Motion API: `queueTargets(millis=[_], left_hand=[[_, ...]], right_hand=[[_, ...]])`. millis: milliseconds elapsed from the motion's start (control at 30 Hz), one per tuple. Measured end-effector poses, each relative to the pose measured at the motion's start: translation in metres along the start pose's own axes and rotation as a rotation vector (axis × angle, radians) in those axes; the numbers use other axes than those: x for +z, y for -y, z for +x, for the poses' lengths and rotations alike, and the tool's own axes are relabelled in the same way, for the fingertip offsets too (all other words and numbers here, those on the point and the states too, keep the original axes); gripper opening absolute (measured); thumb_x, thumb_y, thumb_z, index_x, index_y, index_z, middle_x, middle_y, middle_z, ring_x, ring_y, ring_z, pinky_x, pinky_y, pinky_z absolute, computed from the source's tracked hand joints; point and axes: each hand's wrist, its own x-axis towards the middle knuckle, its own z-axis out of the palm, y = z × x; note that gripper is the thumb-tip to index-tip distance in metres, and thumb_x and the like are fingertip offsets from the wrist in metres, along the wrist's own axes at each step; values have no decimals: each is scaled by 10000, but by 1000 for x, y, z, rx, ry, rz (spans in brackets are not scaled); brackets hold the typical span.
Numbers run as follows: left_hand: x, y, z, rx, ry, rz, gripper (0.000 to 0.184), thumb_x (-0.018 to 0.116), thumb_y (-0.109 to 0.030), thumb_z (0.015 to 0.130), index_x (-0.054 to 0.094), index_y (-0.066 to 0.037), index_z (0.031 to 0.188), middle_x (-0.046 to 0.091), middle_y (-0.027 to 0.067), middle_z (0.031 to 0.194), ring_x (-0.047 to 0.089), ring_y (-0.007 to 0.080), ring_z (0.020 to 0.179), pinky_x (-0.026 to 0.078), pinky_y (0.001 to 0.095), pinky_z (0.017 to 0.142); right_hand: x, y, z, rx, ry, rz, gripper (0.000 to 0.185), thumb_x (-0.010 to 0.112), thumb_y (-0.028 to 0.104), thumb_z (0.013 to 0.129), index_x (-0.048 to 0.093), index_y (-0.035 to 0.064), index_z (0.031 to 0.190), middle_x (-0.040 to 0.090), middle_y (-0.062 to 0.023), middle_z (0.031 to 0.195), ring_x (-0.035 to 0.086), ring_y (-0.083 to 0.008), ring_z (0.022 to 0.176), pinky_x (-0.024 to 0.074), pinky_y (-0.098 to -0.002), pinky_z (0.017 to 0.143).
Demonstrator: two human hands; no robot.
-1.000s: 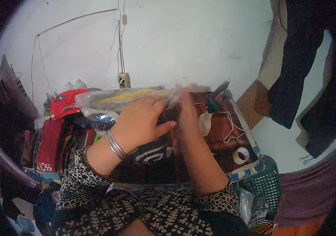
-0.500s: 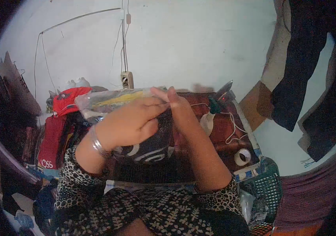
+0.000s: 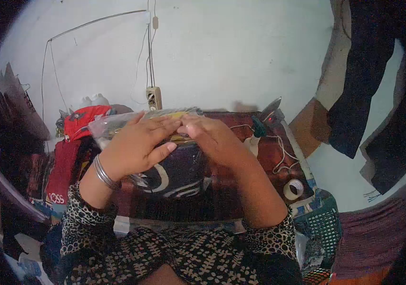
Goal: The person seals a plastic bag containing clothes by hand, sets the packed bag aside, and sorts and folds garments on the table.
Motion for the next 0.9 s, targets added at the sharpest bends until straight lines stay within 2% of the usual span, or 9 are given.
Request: queueTargets(millis=[33,133,200,233,367,633,733,833,900], left_hand=[[10,2,5,-27,32,66,469,453,-395,947,524,-110,1312,582,134,1265,488,297,1253,241,610,1081],[4,4,1,-44,62,120,464,455,-421,941,552,-118,1279,592,106,1259,483,283,1261,205,622,1093],[9,5,-2,-24,3,135,466,456,-442,939,584,-102,1230,621,105,1204,499,283,1244,231,617,1081],[10,6,-2,-3,-57,150,477,456,-463,937,617,-86,1181,649,104,1149,515,283,1226,258,612,1069],[2,4,-7,-52,37,168,453,488,-436,922,590,-119,1228,601,78,1255,469,274,1278,201,622,1095],[3,4,-10,62,-181,125,378,577,-373,864,647,-107,1123,609,70,1085,520,282,1117,313,539,1059],[3,2,-11,71,-166,181,384,586,-366,850,647,-101,1121,610,74,1106,522,284,1109,327,528,1045],[9,2,-14,66,-215,252,389,597,-419,842,668,-106,1060,626,53,1057,534,251,1091,332,532,1033],[10,5,-19,28,-197,253,421,604,-434,828,661,-101,1079,632,63,1067,536,270,1085,315,533,1041]], right_hand=[[-2,-17,-1,-7,5,14,494,382,352,1002,645,-61,1068,630,-190,1175,573,-302,1140,378,-362,1032],[2,-10,-1,22,-13,95,477,391,339,1001,648,-57,1075,625,-200,1184,567,-304,1152,358,-365,1051],[6,-5,-6,136,-258,259,433,422,317,994,659,-34,1083,627,-197,1186,563,-303,1163,346,-373,1063],[7,-8,-10,132,-254,255,433,422,317,994,659,-34,1083,627,-197,1186,563,-303,1163,346,-373,1063],[7,-5,-28,15,-281,-61,345,462,251,967,655,12,1123,639,-182,1166,562,-305,1177,361,-412,1054],[6,24,-67,-163,-381,-383,318,461,173,915,651,16,1115,619,-180,1205,539,-348,1207,371,-447,1043],[-5,29,-103,-83,-374,-547,306,505,173,906,645,6,1122,607,-178,1225,552,-343,1185,386,-442,1028],[-22,24,-154,128,-377,-583,271,597,168,872,671,12,1081,630,-175,1183,571,-324,1156,411,-416,1004],[-39,30,-187,447,-500,-657,230,672,153,832,700,16,1016,657,-161,1129,595,-287,1112,438,-382,966]])
